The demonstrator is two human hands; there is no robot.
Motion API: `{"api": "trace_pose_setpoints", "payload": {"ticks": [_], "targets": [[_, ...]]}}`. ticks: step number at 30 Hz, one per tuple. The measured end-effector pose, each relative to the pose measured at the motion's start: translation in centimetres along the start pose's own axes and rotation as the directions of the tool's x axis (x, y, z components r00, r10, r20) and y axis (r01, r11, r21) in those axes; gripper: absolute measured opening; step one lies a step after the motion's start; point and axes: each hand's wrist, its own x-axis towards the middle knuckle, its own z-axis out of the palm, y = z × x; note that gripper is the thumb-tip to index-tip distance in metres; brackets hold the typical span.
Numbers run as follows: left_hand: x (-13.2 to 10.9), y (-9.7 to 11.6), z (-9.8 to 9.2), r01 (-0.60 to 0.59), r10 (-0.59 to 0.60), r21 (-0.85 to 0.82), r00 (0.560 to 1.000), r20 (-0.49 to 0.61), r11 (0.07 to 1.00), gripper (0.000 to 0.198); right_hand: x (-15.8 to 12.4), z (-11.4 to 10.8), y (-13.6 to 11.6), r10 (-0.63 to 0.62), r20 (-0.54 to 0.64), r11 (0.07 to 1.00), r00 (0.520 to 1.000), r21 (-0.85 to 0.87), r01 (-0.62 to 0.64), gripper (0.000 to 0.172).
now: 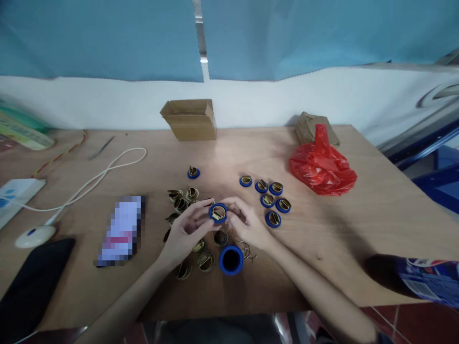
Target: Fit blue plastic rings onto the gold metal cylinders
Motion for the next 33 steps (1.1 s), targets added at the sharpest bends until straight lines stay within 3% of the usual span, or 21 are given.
{"api": "trace_pose_setpoints", "payload": {"ticks": [12,21,33], "targets": [[0.5,-0.44,-0.72,0.055,-0.054,0.017,0.997,-0.057,0.998,0.041,-0.02,0.59,0.05,-0.018,-0.002,0.995,1.0,-0.096,0.018,0.025],[0.5,-0.16,-0.38,0.068,-0.064,0.053,0.995,-0.08,0.996,0.042,0.23,0.53,0.9,0.069,-0.009,0.997,0.998,-0.041,-0.07,0.025],[0.45,-0.48,-0.29,0.055,-0.055,0.025,0.998,-0.029,0.998,0.039,0.23,0.37,0.64,0.057,-0.006,0.998,0.998,-0.01,-0.057,0.02]]}}
